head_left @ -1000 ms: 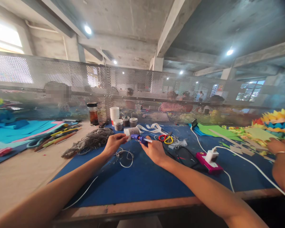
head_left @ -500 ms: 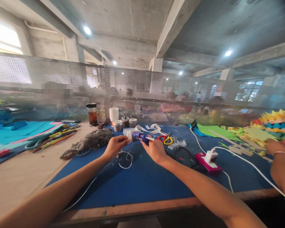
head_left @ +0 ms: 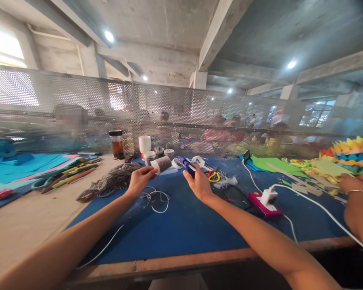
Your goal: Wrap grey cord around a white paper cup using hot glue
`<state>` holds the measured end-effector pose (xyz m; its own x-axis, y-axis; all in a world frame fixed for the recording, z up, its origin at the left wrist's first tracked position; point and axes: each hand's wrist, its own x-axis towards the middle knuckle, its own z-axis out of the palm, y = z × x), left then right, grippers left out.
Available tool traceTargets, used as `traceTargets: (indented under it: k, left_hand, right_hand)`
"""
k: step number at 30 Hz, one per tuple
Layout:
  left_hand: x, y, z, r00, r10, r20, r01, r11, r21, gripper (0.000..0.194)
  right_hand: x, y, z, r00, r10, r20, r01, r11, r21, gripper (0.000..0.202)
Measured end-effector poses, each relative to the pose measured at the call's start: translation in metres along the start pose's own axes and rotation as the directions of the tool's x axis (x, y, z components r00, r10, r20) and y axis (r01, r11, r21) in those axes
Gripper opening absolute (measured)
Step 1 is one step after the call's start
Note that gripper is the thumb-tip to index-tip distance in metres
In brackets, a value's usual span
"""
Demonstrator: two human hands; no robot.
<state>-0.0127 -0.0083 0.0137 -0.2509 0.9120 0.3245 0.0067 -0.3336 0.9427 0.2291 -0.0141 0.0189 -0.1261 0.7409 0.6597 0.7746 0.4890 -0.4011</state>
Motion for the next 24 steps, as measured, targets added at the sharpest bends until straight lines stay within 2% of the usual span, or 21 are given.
traceTargets:
  k: [5, 9, 17, 24]
  left_hand:
    - [0.004, 0.002, -0.002, 0.997, 0.031, -0.073, -0.033, 0.999, -0.019, 0.04]
    - [0.004, 0.002, -0.002, 0.997, 0.029, -0.077, -0.03, 0.999, -0.016, 0.041]
    - [0.004, 0.001, -0.001, 0.998, 0.022, -0.063, -0.025, 0.999, -0.047, 0.037]
    - [0.002, 0.0, 0.0, 0.999, 0.031, -0.029, -0.032, 0.999, -0.023, 0.039]
  right_hand:
    - [-0.001, 0.007, 0.002, 0.988, -0.157, 0.007, 0.157, 0.981, -0.117, 0.034]
    - [-0.005, 0.014, 0.008, 0.966, -0.235, 0.111, 0.256, 0.932, -0.256, 0.033]
    - [-0.011, 0.029, 0.021, 0.941, -0.162, 0.297, 0.267, 0.896, -0.355, 0.028]
    - [-0.013, 0.026, 0.02, 0.939, -0.114, 0.325, 0.244, 0.887, -0.392, 0.024]
